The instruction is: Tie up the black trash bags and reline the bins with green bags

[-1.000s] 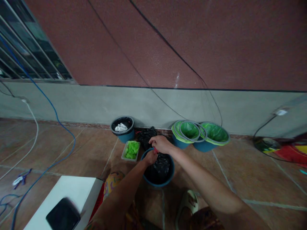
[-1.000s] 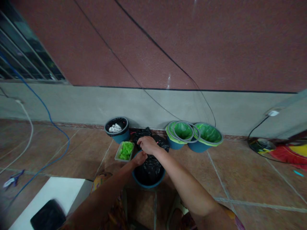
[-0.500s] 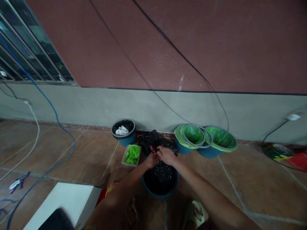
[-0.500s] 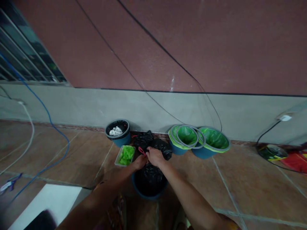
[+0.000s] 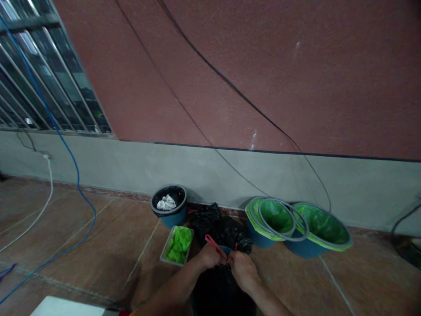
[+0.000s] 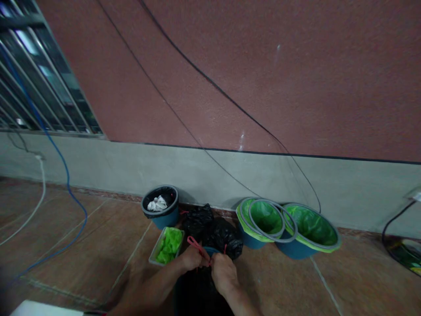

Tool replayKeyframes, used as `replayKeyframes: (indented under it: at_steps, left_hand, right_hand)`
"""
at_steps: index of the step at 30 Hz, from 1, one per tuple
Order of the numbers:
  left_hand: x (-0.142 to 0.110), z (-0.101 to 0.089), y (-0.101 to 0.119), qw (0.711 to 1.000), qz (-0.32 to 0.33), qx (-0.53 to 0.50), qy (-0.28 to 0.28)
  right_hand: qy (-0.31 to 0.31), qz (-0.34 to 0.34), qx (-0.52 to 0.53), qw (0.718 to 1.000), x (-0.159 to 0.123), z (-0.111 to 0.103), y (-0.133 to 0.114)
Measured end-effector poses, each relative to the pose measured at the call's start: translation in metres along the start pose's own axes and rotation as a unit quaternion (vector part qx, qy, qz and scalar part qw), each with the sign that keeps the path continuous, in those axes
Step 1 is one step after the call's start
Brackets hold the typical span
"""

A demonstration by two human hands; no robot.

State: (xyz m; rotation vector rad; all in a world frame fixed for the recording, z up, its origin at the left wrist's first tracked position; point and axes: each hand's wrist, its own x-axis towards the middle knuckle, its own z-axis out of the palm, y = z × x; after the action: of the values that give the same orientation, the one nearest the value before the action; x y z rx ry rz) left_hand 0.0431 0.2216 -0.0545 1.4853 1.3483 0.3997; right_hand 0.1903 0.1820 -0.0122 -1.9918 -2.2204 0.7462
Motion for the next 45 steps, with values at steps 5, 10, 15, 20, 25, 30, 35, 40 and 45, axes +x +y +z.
replayKeyframes:
  at_steps: [5, 10, 15, 20, 25, 30, 35, 40, 45]
  left_hand:
    - [-0.003, -0.006, 0.015, 0.993, 0.043, 0.108, 0.007]
    - [-0.010, -0.013, 0.019, 0.999, -0.008, -0.038, -0.020]
    - [-0.014, -0.020, 0.015, 0.999, -0.013, -0.030, -0.025]
    - [-0.022, -0.016, 0.019, 0.965, 0.104, 0.241, -0.019]
    - [-0.036, -0.011, 0.025, 0.906, 0.200, 0.372, -0.004]
    - [-0.039, -0.012, 0.025, 0.882, 0.223, 0.415, 0.022]
    - [-0.035, -0.011, 0.016, 0.875, 0.218, 0.428, 0.059]
    - [-0.036, -0.009, 0.012, 0.866, 0.214, 0.448, 0.065]
    - [-0.040, -0.010, 0.019, 0.883, 0.199, 0.423, 0.048]
  right_hand:
    - [-0.014, -0.011, 0.035, 0.999, 0.002, -0.001, -0.001]
    - [-0.026, -0.016, 0.044, 0.999, 0.002, -0.010, 0.009]
    - [-0.068, -0.042, 0.050, 0.996, -0.005, -0.014, 0.014]
    - [-0.074, -0.029, 0.016, 0.997, -0.005, -0.009, 0.017]
    - [-0.001, -0.111, 0.182, 0.977, 0.011, 0.004, 0.020]
    - [-0.043, -0.169, 0.353, 0.919, 0.025, 0.021, 0.018]
    - [-0.050, -0.130, 0.353, 0.925, 0.024, 0.014, 0.020]
    - [-0.110, -0.093, 0.392, 0.908, 0.019, 0.004, 0.021]
    - [-0.062, -0.036, 0.327, 0.942, 0.022, 0.007, 0.022]
